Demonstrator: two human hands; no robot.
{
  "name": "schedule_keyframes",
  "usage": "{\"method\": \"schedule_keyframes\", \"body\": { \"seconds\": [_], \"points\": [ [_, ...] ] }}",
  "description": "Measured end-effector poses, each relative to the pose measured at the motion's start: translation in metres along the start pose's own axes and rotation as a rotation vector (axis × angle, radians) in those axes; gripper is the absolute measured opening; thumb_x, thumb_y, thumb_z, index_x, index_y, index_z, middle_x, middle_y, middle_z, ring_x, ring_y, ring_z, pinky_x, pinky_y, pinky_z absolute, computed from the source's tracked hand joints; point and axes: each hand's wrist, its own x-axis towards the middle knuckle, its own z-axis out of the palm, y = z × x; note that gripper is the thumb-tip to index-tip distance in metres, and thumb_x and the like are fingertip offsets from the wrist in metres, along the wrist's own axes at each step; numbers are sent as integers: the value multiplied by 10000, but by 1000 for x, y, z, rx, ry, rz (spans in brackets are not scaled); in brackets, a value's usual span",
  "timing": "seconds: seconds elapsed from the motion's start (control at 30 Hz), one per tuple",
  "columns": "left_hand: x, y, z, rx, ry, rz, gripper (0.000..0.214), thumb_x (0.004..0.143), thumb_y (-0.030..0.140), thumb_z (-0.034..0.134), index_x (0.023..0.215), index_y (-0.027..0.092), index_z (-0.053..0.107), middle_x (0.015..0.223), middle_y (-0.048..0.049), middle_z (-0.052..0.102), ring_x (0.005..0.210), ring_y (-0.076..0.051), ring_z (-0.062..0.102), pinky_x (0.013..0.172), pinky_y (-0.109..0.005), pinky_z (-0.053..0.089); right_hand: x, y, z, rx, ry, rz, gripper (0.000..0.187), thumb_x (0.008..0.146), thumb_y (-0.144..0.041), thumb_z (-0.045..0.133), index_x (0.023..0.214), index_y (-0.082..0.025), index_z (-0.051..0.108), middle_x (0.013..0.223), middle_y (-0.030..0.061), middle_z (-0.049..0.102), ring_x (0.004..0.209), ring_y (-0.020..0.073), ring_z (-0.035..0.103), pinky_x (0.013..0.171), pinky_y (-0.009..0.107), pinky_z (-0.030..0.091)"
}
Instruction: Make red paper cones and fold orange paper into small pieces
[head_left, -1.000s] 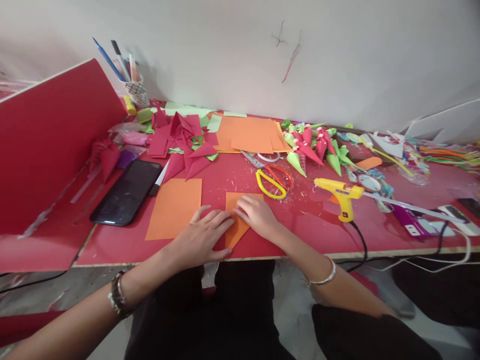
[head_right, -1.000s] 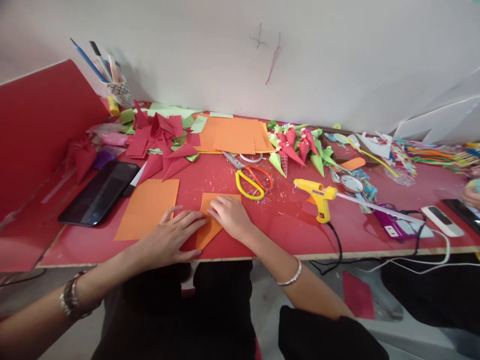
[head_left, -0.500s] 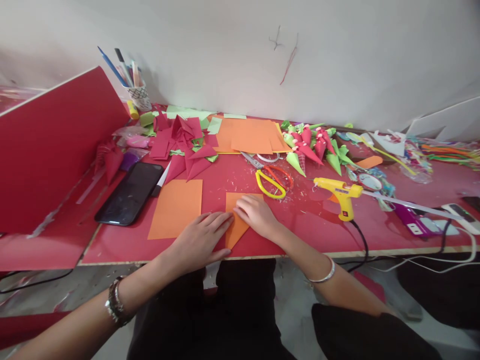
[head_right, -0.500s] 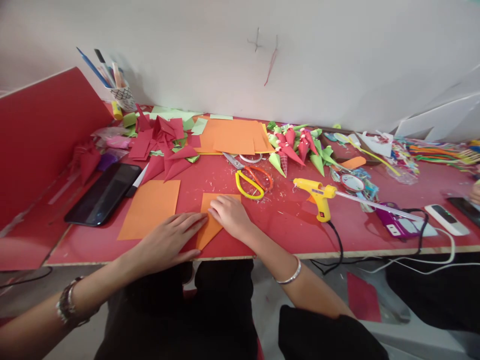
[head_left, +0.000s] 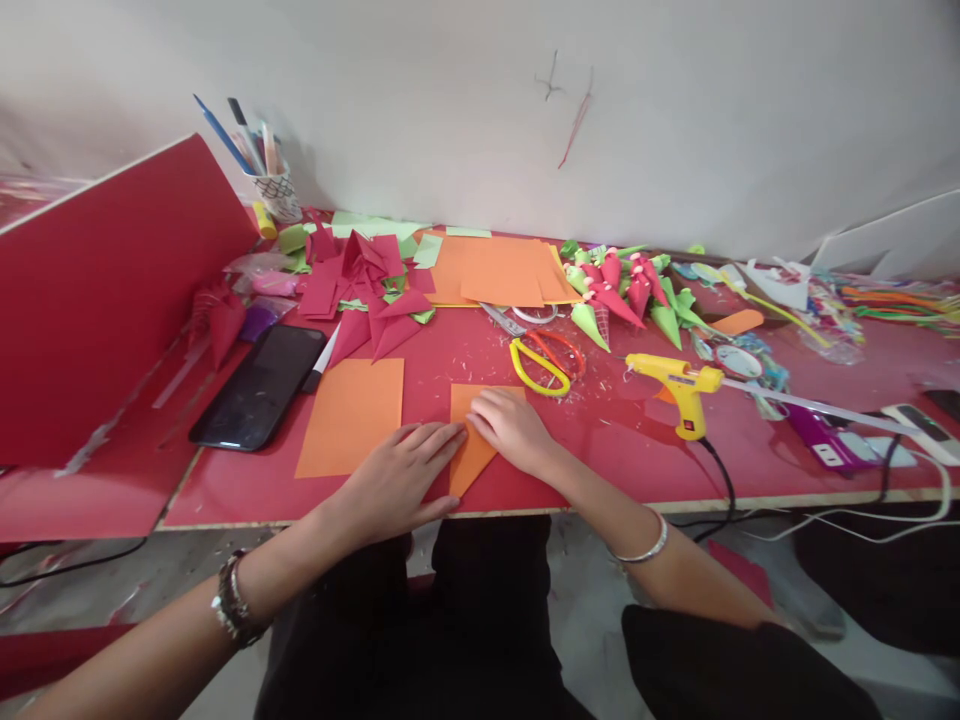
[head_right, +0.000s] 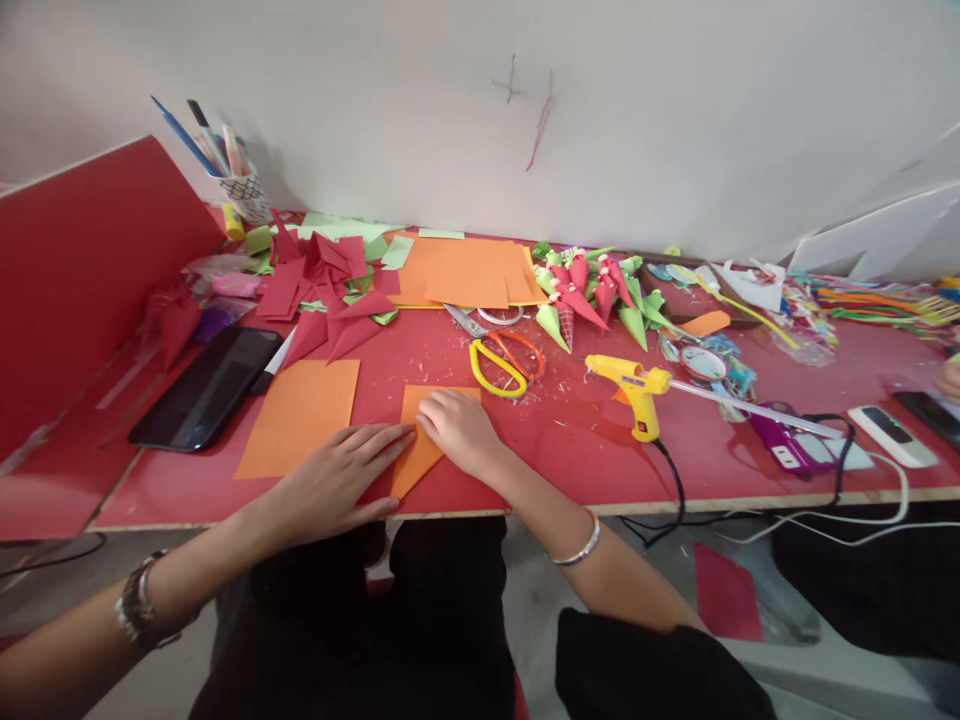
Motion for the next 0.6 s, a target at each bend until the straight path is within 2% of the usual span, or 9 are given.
{"method": "schedule_keyframes", "body": {
  "seconds": [0.17, 0.27, 0.4, 0.6],
  "points": [
    [0, 0, 0, -4, -4, -2, 616, 846, 513, 332, 1342, 148, 289, 1342, -97, 400, 1181, -238, 385, 977, -353, 279, 0, 0, 0, -1, -11, 3, 202, 875, -205, 403, 692, -169, 481, 707, 20, 524, 704, 142, 472, 648, 245, 324],
    [-2, 0, -1, 0, -38, 20, 547, 861, 484, 331, 1337, 215, 304, 1349, -83, 394, 1204, -237, 369, 987, -369, 271, 0, 0, 0, -1, -9, 6, 203, 874, -207, 407, 690, -168, 484, 704, 19, 527, 696, 140, 468, 642, 244, 318],
    [-8, -5, -3, -12, -74, 93, 453, 875, 459, 334, 1309, 329, 330, 1405, -48, 315, 1256, -224, 318, 1017, -388, 235, 0, 1, 0, 4, -5, 0, 205, 874, -210, 409, 689, -167, 487, 699, 16, 526, 690, 138, 466, 636, 243, 312],
    [-16, -15, -13, -73, -99, 202, 432, 864, 458, 376, 1286, 371, 356, 1432, -30, 260, 1275, -211, 300, 1040, -394, 204, 1, 1, 1, 4, 1, -13, 206, 878, -218, 404, 697, -170, 492, 699, 14, 526, 685, 138, 462, 638, 246, 307]
  ]
}}
